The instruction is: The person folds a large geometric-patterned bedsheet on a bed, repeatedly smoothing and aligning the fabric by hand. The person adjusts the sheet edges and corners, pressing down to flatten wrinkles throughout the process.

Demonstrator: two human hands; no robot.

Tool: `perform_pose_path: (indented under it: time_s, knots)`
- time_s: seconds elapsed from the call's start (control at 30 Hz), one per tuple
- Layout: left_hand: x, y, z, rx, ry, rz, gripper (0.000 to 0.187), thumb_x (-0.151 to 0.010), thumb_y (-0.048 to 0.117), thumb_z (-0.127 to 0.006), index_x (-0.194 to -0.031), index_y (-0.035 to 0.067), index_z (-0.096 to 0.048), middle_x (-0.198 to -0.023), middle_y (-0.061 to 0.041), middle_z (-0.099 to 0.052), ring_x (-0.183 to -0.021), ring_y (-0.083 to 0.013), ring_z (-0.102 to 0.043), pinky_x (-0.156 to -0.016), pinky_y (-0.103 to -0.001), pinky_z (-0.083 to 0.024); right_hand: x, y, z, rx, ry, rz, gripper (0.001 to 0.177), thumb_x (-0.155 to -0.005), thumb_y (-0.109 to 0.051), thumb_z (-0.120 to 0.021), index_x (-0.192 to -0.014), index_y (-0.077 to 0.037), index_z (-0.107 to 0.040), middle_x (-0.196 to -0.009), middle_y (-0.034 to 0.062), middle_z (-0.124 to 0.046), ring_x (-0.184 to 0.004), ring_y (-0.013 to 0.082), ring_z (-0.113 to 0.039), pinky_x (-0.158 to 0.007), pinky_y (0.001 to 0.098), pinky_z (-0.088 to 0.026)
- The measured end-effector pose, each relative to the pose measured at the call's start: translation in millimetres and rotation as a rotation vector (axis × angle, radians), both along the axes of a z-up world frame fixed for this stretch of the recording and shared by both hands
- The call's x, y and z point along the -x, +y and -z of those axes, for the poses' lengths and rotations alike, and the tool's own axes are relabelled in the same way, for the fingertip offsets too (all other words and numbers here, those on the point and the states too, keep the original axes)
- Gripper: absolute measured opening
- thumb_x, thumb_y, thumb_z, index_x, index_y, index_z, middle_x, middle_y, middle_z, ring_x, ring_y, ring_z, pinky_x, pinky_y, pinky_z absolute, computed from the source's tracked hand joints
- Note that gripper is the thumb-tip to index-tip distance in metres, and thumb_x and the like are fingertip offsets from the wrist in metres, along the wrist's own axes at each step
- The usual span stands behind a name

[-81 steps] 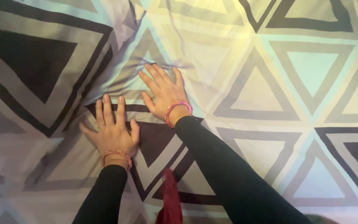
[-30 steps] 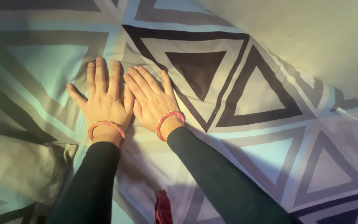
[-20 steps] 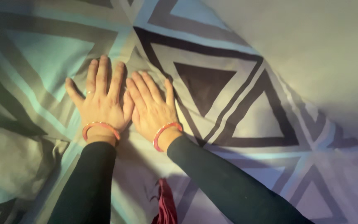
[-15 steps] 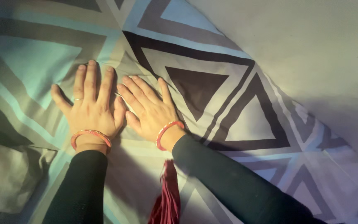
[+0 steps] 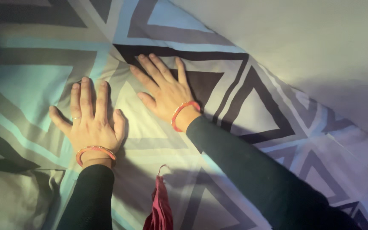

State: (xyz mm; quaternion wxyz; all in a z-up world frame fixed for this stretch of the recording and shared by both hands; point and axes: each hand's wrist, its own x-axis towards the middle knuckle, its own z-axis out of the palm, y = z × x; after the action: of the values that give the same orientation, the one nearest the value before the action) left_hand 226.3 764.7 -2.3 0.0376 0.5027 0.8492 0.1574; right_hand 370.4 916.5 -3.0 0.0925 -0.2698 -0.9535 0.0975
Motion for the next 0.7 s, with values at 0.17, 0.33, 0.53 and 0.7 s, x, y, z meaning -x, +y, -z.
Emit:
perform_pose_path:
  time_s: [0.17,0.33,0.53,0.7]
  knots:
    - [2,0,-2,0.008,0.009,0.013,0.067,-0.093,0.038,-0.058,-0.157,0.02,-0.053,-0.167,-0.012,-0.041,-0.157,-0.0295,-0.03,-0.118,-0.076,-0.008,-23,-71,-18,0.115,-0.01,0.124,0.061,-0.099,-0.036,-0.061,-0.156,-0.022,-0.044,-0.168,0.0111,-0.032,-0.158,0.0282,-0.026,-0.124,0.0682,-0.016]
    - [3,-5,4,-0.013,0.006,0.049,0.066,-0.095,0.037,-0.057,-0.158,0.017,-0.053,-0.167,-0.016,-0.041,-0.157,-0.0323,-0.03,-0.117,-0.076,-0.008,-62,-98,-7,0.156,-0.069,-0.002,0.064,-0.097,-0.036,-0.061,-0.157,-0.024,-0.044,-0.166,0.0092,-0.032,-0.155,0.0265,-0.027,-0.12,0.0701,-0.018]
    - [4,-7,9,-0.039,0.029,0.068,0.059,-0.1,0.036,-0.058,-0.154,0.015,-0.054,-0.17,-0.016,-0.04,-0.159,-0.033,-0.029,-0.117,-0.077,-0.007,-61,-102,1,0.113,-0.119,0.049,0.066,-0.095,-0.038,-0.061,-0.157,-0.028,-0.041,-0.166,0.006,-0.033,-0.154,0.0244,-0.029,-0.12,0.0687,-0.018]
    - [6,-7,9,-0.066,0.02,0.075,0.058,-0.1,0.036,-0.058,-0.154,0.014,-0.055,-0.169,-0.017,-0.042,-0.159,-0.0338,-0.03,-0.118,-0.077,-0.006,-59,-103,-4,0.082,-0.1,0.058,0.066,-0.095,-0.039,-0.062,-0.157,-0.029,-0.041,-0.167,0.005,-0.031,-0.155,0.0229,-0.026,-0.121,0.0677,-0.018]
